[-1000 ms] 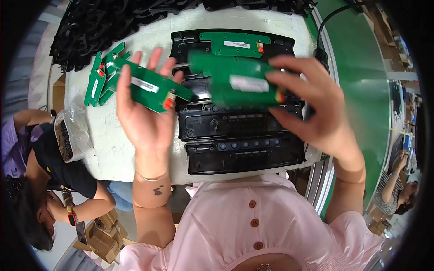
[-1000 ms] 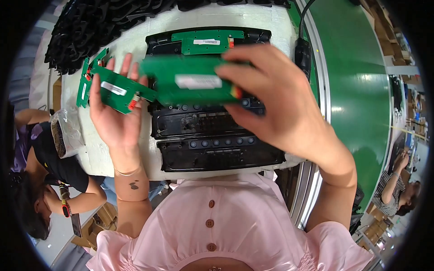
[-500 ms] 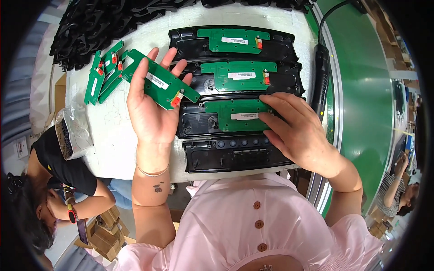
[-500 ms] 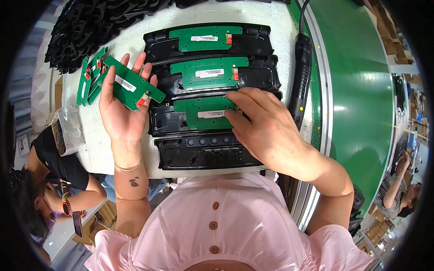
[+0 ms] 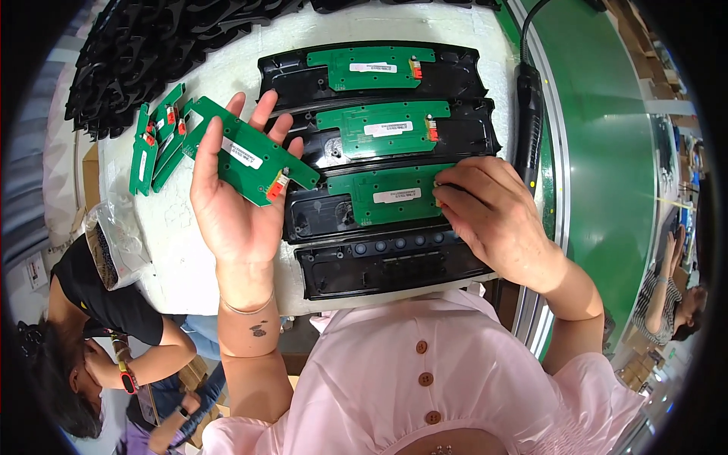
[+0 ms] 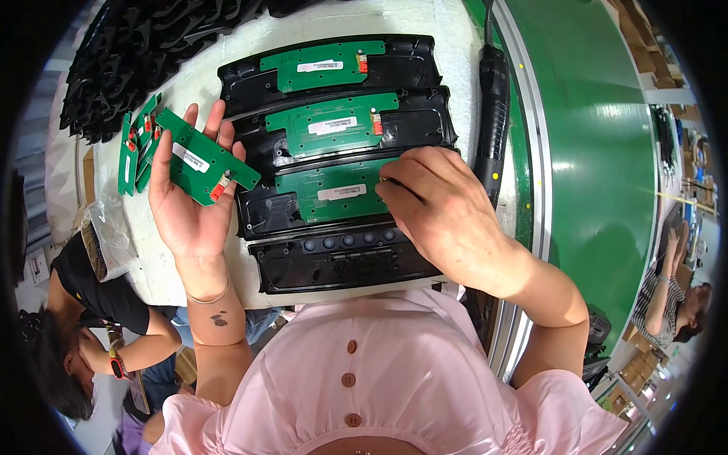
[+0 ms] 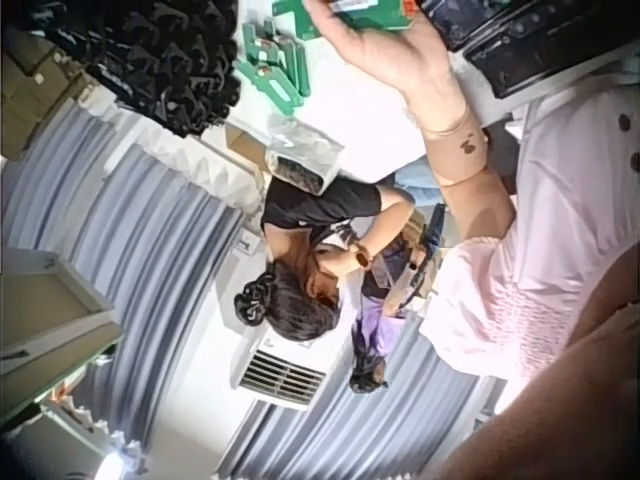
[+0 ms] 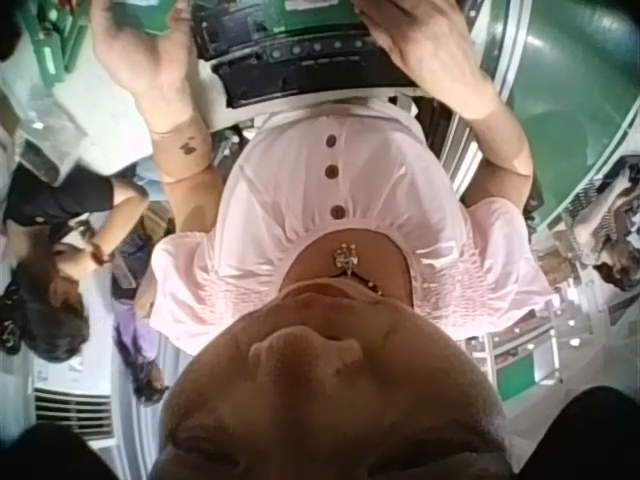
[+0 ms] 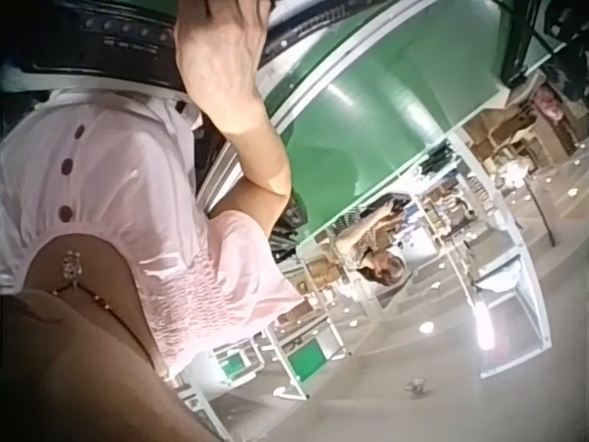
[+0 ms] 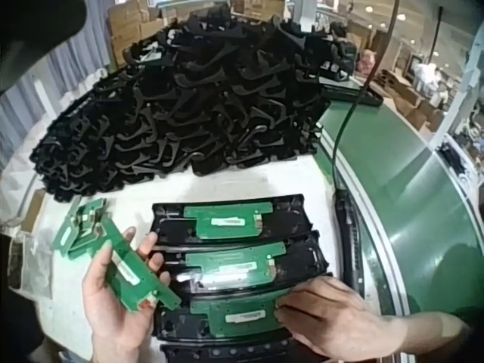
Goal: The person assembles electronic components by placing circuit boards into plastic housings and securing them with screws using an electric screwdriver.
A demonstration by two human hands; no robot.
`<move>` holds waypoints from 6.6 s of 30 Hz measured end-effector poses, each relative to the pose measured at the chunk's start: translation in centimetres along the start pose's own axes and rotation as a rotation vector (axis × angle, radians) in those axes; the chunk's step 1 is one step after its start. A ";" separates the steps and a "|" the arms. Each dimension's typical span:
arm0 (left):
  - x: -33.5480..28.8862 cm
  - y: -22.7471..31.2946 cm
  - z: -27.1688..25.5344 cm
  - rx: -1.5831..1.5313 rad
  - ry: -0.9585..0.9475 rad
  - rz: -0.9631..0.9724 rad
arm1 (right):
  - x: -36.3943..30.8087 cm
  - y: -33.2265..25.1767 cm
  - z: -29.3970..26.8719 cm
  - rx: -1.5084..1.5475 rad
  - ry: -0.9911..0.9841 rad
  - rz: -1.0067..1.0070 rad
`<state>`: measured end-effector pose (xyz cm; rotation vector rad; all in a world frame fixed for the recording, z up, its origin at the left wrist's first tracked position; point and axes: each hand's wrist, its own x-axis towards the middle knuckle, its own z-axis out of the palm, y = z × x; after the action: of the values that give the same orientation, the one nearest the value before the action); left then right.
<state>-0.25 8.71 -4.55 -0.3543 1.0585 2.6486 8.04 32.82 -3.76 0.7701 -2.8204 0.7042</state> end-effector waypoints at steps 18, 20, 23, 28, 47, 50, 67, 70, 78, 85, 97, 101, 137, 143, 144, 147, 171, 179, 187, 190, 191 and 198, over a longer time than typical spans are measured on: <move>-4.3 -4.8 4.7 0.208 -0.407 0.067 | 3.5 -3.7 -0.7 0.450 0.174 0.078; -4.9 -5.0 4.5 0.240 -0.390 0.063 | 2.9 -4.0 -0.8 0.425 0.164 0.091; -5.2 -3.4 1.6 0.570 -0.366 0.257 | 0.8 -3.9 -1.5 0.462 0.159 0.246; -6.7 -2.4 -2.9 1.123 -0.153 0.656 | -3.0 -3.4 -2.0 0.087 -0.050 0.023; -9.4 -5.0 -3.8 1.673 -0.381 0.784 | -5.0 -4.6 0.4 0.082 -0.054 0.073; -9.5 -5.2 -3.7 1.708 -0.400 0.771 | -5.6 -3.9 1.0 0.063 -0.025 0.038; -8.8 2.1 -5.3 1.844 -0.135 0.964 | -4.1 -3.7 -1.6 0.065 0.053 0.067; -6.0 10.9 -8.0 1.892 0.257 1.202 | -4.7 -2.6 -2.7 -0.006 0.105 0.140; -3.8 21.5 -19.1 2.294 0.438 0.799 | -3.8 -2.1 -2.9 0.000 0.127 0.102; -2.0 21.4 -19.7 2.296 0.594 0.659 | -3.8 -1.2 -3.3 -0.002 0.090 0.130; -3.4 24.8 -19.9 0.206 0.546 0.089 | -2.7 4.6 -5.9 -0.146 0.213 0.232; -3.3 24.3 -19.4 -0.123 0.511 0.076 | -2.3 8.2 -5.3 -0.339 0.231 0.577; -0.2 3.2 -3.3 -0.270 -0.193 -0.101 | 0.3 7.3 -6.5 0.819 0.691 0.233; -0.6 -1.1 0.7 -0.220 -0.211 -0.259 | 0.1 6.0 -4.9 0.919 0.667 0.214; -0.9 -1.5 1.3 -0.227 -0.250 -0.273 | -0.1 5.9 -5.1 0.877 0.685 0.197; -1.3 -3.2 2.6 -0.287 -0.370 -0.332 | 0.1 3.7 -7.7 0.926 0.836 0.169; -3.7 -4.6 5.2 -0.258 -0.406 -0.532 | 5.5 -6.2 -9.2 1.289 0.743 -0.528; -2.6 -4.1 5.2 -0.279 -0.451 -0.589 | 7.7 -2.9 -9.4 1.258 0.439 -0.474; -0.4 -2.9 3.5 -0.073 -0.387 -0.586 | 14.7 3.3 -4.2 1.077 0.737 0.074; -0.1 -3.0 2.6 -0.082 -0.382 -0.567 | 15.2 4.2 -3.5 1.027 0.698 0.085; 0.0 -2.7 2.8 -0.053 -0.326 -0.565 | 15.4 4.1 -3.3 1.025 0.697 0.092; 0.6 -2.7 1.2 -0.079 -0.354 -0.525 | 16.3 4.0 -2.9 1.051 0.687 0.103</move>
<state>-0.05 11.56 -5.61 -0.1414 0.6420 2.1754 -8.05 29.97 1.18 0.3309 -1.7504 2.0321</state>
